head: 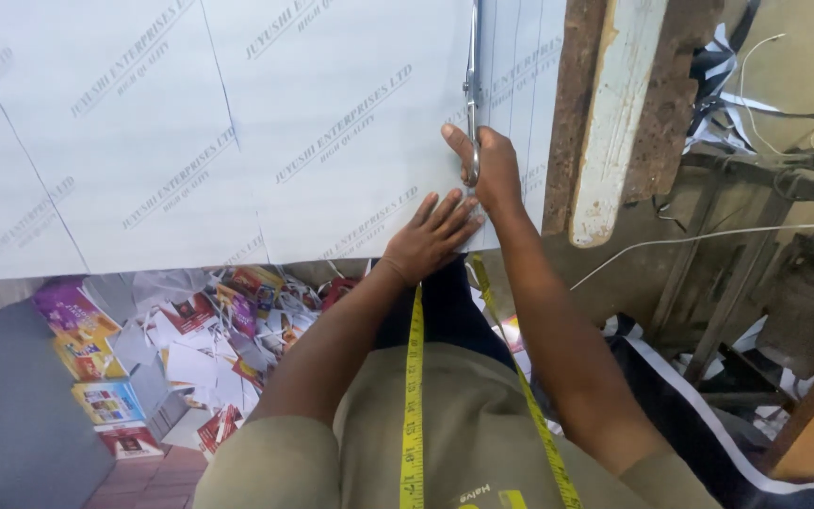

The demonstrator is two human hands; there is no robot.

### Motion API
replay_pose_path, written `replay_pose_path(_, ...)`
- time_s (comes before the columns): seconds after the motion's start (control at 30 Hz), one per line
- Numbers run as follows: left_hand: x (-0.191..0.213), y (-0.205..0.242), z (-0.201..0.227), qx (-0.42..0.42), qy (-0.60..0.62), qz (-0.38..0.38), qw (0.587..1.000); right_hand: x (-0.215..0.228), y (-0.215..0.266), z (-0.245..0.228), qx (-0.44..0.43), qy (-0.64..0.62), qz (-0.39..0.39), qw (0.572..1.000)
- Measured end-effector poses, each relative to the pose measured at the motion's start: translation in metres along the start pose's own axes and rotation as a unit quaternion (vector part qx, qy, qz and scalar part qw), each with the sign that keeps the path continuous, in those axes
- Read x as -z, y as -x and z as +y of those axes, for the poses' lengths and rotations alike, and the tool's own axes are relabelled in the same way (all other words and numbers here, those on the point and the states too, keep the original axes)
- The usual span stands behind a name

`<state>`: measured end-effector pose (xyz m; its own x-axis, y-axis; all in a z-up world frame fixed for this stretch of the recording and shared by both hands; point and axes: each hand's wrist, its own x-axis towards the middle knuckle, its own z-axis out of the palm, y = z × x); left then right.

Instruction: The person uses large shears to cut a large sheet of white paper laid out on a wooden table. They follow pre-drawn lines to separate the sheet into smaller sections, holding the paper steady with one hand while cutting with the other.

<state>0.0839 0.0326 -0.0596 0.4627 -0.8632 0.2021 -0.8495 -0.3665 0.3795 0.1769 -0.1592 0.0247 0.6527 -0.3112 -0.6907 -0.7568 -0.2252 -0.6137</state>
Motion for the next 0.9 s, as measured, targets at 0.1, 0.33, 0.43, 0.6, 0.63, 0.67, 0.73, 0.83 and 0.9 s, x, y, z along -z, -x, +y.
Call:
replay_pose_path(0.1,0.001,-0.001,-0.002,-0.006,0.001,0.004,1.000,0.004,-0.006,-0.016,-0.011,-0.031,-0.006,0.999)
replay_pose_path(0.33,0.003,-0.001,-0.003,-0.010,0.003,-0.004,1.000,0.010,-0.036,-0.043,-0.012,-0.039,0.012,0.999)
replay_pose_path(0.43,0.003,-0.001,-0.002,-0.013,-0.013,-0.001,1.000,0.012,-0.050,-0.051,-0.008,-0.046,0.016,0.999)
replay_pose_path(0.6,0.019,-0.003,-0.004,-0.031,-0.070,-0.094,0.993,0.023,-0.040,-0.101,0.005,-0.058,0.014,0.998)
replay_pose_path(0.63,0.022,-0.004,-0.004,-0.033,-0.072,-0.099,0.992,0.024,-0.043,-0.103,0.010,-0.062,0.015,0.998)
replay_pose_path(0.67,0.024,-0.005,-0.005,-0.035,-0.074,-0.103,0.991,0.024,-0.047,-0.106,0.015,-0.065,0.015,0.998)
replay_pose_path(0.73,0.023,-0.005,-0.006,-0.035,-0.076,-0.099,0.992,0.025,-0.054,-0.112,0.011,-0.067,0.015,0.998)
replay_pose_path(0.83,0.023,-0.005,-0.006,-0.036,-0.077,-0.102,0.991,0.026,-0.067,-0.116,0.015,-0.076,0.016,0.997)
replay_pose_path(0.9,0.023,-0.005,-0.006,-0.037,-0.077,-0.108,0.991,0.026,-0.079,-0.119,0.026,-0.083,0.019,0.996)
